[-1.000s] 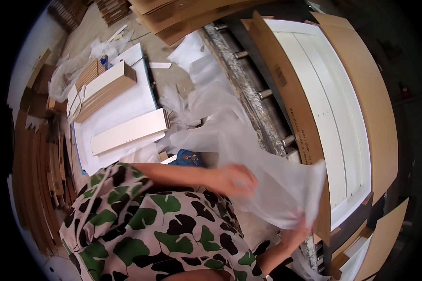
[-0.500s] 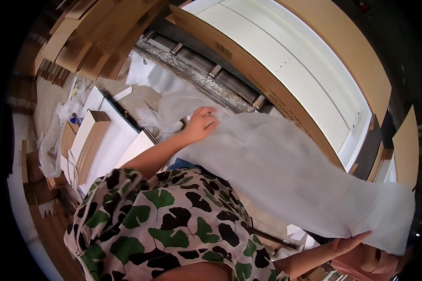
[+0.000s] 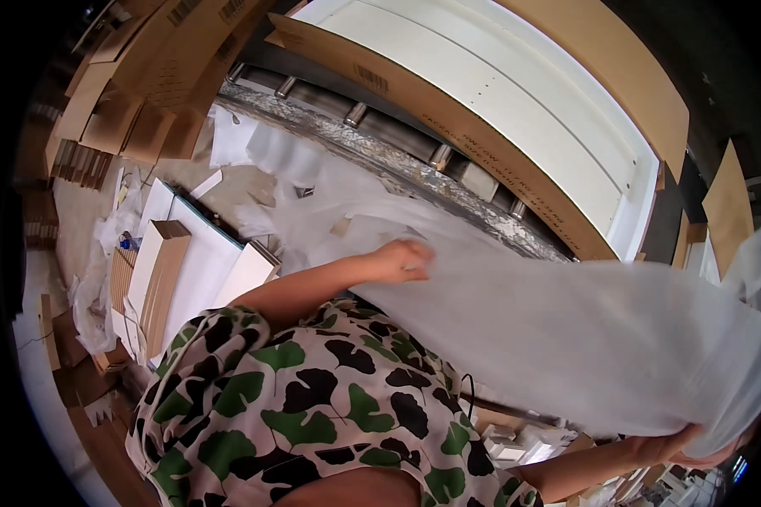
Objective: The person places white furniture panels and protective foam into cardboard boxes on a conveyor belt. They pick up panels from the floor, align them inside the foam-lined boxes, and stack additional boxes onto the belt.
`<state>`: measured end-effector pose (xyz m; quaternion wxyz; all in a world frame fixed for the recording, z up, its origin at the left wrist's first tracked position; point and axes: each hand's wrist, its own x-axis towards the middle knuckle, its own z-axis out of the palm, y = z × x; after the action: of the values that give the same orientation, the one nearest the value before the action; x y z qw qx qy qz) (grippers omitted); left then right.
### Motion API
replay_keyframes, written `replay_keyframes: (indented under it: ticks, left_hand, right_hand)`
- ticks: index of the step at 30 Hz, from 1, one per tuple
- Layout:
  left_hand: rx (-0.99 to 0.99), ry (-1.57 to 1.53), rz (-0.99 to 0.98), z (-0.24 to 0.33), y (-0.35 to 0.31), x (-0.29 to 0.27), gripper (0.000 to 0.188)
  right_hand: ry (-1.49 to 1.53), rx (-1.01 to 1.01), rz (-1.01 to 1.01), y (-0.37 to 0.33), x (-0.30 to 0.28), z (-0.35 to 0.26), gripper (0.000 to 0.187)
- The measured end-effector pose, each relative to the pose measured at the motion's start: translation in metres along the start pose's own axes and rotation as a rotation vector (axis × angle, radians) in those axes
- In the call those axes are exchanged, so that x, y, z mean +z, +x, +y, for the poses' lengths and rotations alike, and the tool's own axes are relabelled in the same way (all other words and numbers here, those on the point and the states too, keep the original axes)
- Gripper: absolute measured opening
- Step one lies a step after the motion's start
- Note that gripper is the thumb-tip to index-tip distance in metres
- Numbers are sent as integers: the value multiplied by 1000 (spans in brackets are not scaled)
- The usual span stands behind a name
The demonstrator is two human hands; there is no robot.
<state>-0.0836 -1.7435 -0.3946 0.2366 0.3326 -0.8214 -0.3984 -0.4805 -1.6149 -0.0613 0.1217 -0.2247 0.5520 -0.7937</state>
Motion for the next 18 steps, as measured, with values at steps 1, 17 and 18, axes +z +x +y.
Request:
replay_keyframes:
  ticks: [1,17,18]
  left_hand:
    - [-99,-202,-177,-3,-21,-5,17]
    - [-313,106,68,-28,26,86,32]
    - [-158,32,166,-37,19,88,31]
  right_hand:
    - [-72,89,-70,25,-26,6,67]
    - [-1136,-1386,-131,125,-168,-6,32]
    - [-1218,-1411,-100,133,-183,-9,33]
